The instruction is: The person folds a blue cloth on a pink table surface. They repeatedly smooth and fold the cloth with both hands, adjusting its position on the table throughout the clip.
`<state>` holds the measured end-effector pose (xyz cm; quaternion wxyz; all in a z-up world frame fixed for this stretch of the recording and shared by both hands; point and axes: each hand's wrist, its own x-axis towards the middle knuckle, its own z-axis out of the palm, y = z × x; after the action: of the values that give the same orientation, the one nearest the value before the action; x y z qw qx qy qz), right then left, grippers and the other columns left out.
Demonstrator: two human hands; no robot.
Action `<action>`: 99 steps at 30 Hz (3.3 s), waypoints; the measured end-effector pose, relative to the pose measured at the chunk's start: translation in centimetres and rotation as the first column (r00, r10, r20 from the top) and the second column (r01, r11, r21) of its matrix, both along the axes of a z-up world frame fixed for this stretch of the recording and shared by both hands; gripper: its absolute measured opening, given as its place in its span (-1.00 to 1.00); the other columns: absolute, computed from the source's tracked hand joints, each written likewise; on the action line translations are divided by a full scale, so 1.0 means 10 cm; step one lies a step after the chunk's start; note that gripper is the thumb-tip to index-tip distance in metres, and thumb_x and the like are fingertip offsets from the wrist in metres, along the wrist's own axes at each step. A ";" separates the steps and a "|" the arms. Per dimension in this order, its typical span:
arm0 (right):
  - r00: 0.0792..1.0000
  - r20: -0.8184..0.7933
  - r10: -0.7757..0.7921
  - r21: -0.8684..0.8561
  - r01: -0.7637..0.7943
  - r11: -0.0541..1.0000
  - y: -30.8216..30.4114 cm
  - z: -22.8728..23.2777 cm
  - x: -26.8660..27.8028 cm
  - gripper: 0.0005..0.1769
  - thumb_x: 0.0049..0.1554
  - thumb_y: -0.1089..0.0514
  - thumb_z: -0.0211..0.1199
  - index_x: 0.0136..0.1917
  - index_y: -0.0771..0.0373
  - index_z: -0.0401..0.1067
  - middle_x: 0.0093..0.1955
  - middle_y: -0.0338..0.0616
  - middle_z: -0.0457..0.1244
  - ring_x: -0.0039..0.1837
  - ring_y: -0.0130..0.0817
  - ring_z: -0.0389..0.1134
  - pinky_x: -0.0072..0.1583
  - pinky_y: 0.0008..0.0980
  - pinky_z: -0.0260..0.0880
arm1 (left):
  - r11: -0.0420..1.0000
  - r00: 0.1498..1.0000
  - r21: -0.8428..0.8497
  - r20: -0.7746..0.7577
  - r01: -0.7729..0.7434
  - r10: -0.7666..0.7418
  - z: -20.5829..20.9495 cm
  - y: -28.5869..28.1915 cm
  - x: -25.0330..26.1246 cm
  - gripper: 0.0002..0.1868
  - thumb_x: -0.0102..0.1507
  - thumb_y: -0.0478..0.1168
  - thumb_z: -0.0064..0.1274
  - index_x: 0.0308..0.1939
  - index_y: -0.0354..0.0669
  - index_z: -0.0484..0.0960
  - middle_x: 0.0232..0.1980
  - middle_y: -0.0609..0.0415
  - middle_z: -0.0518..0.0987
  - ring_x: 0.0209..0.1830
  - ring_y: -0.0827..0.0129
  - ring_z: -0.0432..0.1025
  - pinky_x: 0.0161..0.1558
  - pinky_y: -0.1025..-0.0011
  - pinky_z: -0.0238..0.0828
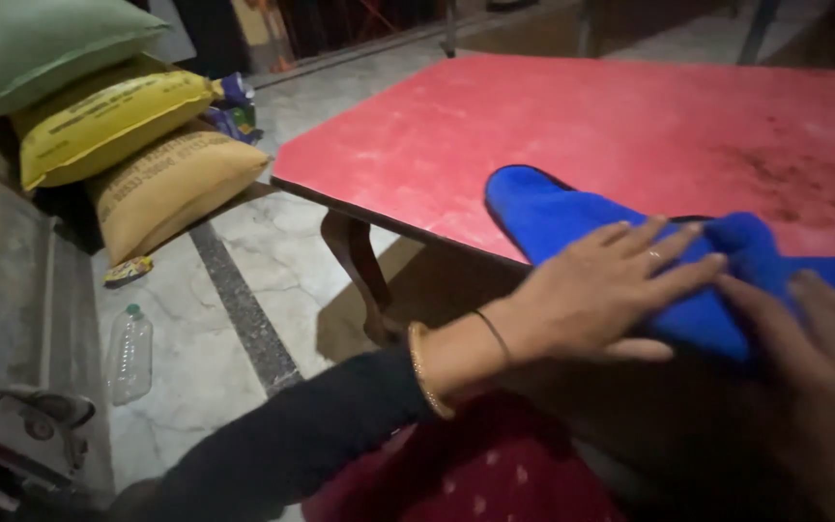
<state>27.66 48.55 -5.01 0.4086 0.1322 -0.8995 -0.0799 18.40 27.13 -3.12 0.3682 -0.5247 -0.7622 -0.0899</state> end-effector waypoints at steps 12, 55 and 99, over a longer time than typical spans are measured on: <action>0.992 -0.124 0.025 -0.090 -0.036 0.995 0.93 -0.05 0.34 -0.32 -0.04 -0.08 0.36 0.36 0.01 0.50 0.30 0.07 0.36 0.29 -0.11 0.40 0.29 -0.19 0.27 | 0.939 0.961 0.335 -0.226 -0.077 0.159 -0.19 1.06 0.39 -0.70 0.41 -0.21 -0.01 0.22 -0.13 0.59 0.26 -0.24 0.61 0.19 -0.10 0.55 0.11 0.18 0.53; 0.859 -0.348 -0.375 -0.264 0.293 0.919 4.41 -0.31 1.55 -0.69 0.04 0.06 0.41 0.08 0.01 0.53 0.24 -0.18 0.39 0.29 -0.20 0.36 0.39 -0.25 0.24 | 0.892 0.980 0.451 -0.192 0.045 0.047 -0.26 4.92 1.54 -0.70 0.48 -0.26 -0.11 0.20 -0.33 0.61 0.26 -0.53 0.56 0.23 -0.38 0.48 0.29 -0.13 0.46; 0.946 -0.246 -0.214 -0.678 -0.010 0.735 2.58 -0.29 0.92 -0.35 0.01 0.21 0.30 0.37 0.25 0.27 0.45 -0.06 0.16 0.53 -0.20 0.16 0.60 -0.19 0.08 | 0.863 0.987 0.496 -0.160 0.093 -0.015 -0.39 3.63 1.09 -0.69 0.46 -0.20 -0.04 0.16 -0.34 0.63 0.18 -0.51 0.60 0.22 -0.33 0.55 0.23 -0.02 0.51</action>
<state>36.88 74.35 -7.96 0.5582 -0.0878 -0.7987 0.2070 29.35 63.41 -7.01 0.5457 -0.4374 -0.6675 -0.2555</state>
